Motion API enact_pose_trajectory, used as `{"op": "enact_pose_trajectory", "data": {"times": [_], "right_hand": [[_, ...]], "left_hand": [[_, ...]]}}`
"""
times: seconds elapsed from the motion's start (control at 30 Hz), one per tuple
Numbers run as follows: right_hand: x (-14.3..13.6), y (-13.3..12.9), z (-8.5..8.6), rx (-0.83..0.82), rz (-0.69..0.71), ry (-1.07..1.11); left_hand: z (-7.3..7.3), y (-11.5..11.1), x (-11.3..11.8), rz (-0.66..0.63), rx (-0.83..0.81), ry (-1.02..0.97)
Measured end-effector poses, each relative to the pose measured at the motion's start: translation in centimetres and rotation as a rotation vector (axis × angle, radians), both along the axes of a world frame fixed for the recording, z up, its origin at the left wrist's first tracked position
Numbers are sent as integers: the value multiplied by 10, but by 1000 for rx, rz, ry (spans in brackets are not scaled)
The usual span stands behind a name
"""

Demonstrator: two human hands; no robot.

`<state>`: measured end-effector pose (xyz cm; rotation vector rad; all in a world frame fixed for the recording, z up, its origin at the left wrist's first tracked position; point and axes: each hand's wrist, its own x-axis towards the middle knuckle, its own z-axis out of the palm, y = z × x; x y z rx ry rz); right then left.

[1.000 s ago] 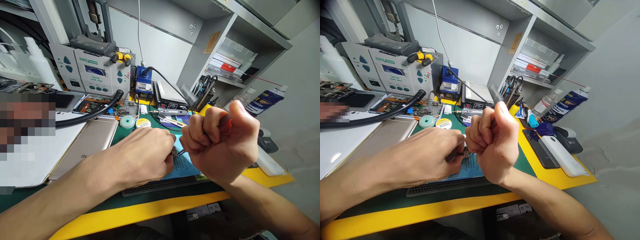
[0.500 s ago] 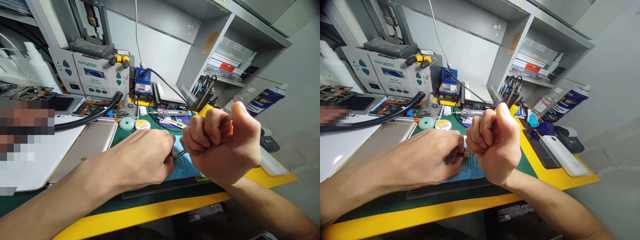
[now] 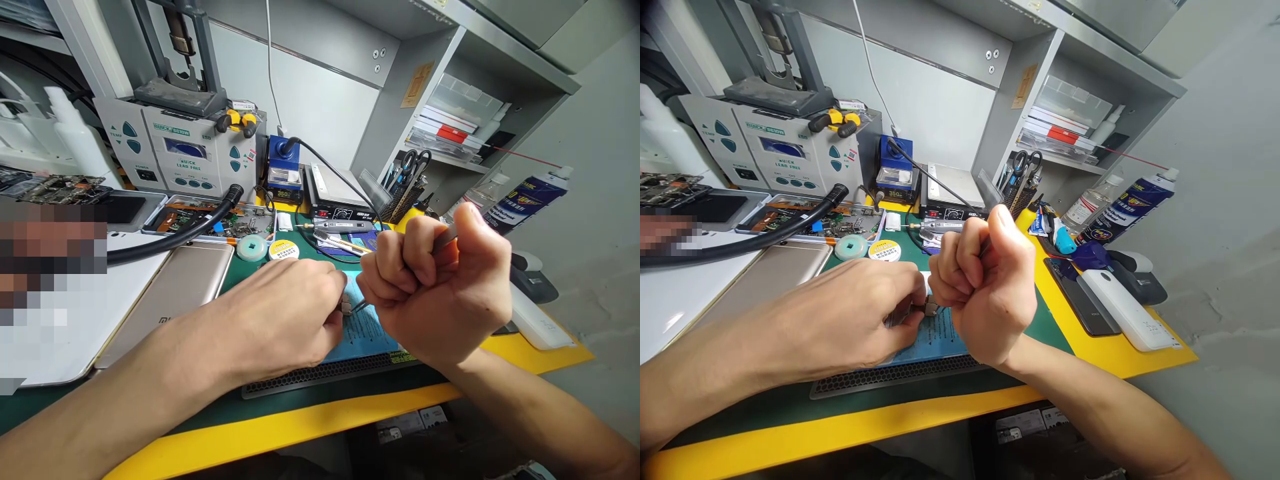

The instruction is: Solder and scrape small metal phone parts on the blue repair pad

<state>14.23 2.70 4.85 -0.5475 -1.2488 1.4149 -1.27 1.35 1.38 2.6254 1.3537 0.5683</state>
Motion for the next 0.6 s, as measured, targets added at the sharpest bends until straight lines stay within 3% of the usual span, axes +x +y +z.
{"op": "enact_pose_trajectory", "data": {"times": [0.6], "right_hand": [[5, -1, 3, -8, 26, -11]], "left_hand": [[4, 0, 1, 1, -29, 1]]}}
